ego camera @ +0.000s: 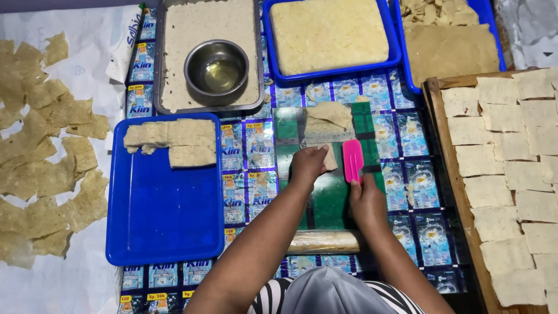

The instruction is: Rolling out dough into thin sheets, cutting them into squares, and placing them on a bamboo drying rack.

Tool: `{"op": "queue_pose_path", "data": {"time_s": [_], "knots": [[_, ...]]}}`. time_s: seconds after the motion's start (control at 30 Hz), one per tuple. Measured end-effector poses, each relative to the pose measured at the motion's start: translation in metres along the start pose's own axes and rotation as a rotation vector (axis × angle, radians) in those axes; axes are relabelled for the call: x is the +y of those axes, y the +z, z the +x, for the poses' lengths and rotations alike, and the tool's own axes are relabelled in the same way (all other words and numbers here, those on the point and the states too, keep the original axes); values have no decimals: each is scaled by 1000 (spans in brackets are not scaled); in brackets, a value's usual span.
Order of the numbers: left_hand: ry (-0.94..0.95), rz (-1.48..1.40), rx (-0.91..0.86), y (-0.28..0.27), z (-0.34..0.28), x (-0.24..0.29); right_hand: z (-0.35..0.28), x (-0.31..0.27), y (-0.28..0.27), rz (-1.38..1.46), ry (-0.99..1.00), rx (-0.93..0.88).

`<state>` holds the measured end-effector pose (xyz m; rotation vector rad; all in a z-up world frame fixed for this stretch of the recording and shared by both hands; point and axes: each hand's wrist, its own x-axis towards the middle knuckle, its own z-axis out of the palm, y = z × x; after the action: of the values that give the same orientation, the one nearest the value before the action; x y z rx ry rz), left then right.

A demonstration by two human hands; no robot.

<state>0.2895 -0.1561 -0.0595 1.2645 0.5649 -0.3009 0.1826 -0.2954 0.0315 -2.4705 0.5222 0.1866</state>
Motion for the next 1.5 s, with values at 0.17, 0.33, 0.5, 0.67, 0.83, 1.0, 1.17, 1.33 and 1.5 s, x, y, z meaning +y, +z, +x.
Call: {"op": "queue_pose_path", "data": {"time_s": [0.17, 0.33, 0.5, 0.67, 0.83, 1.0, 1.17, 1.33, 1.5], "knots": [[72, 87, 70, -5, -18, 15, 22, 10, 21, -19, 66, -81], [78, 140, 102, -43, -16, 27, 17, -21, 26, -26, 109, -157], [54, 159, 150, -100, -17, 45, 7, -43, 34, 5, 38, -230], [96, 248, 177, -129, -26, 66, -12, -54, 23, 63, 14, -252], [176, 390, 139, -122, -55, 104, -2, -13, 37, 318, 64, -148], [185, 393, -138, -70, -108, 134, -10, -28, 24, 1115, 265, -286], [44, 284, -328, -35, -164, 147, -14, -7, 0, 1631, 305, -466], [-24, 266, -373, -17, -160, 101, 3, 80, -19, 1795, 219, -599], [-92, 217, -431, 23, -164, 52, -15, 134, -85, 1671, 231, -431]]}}
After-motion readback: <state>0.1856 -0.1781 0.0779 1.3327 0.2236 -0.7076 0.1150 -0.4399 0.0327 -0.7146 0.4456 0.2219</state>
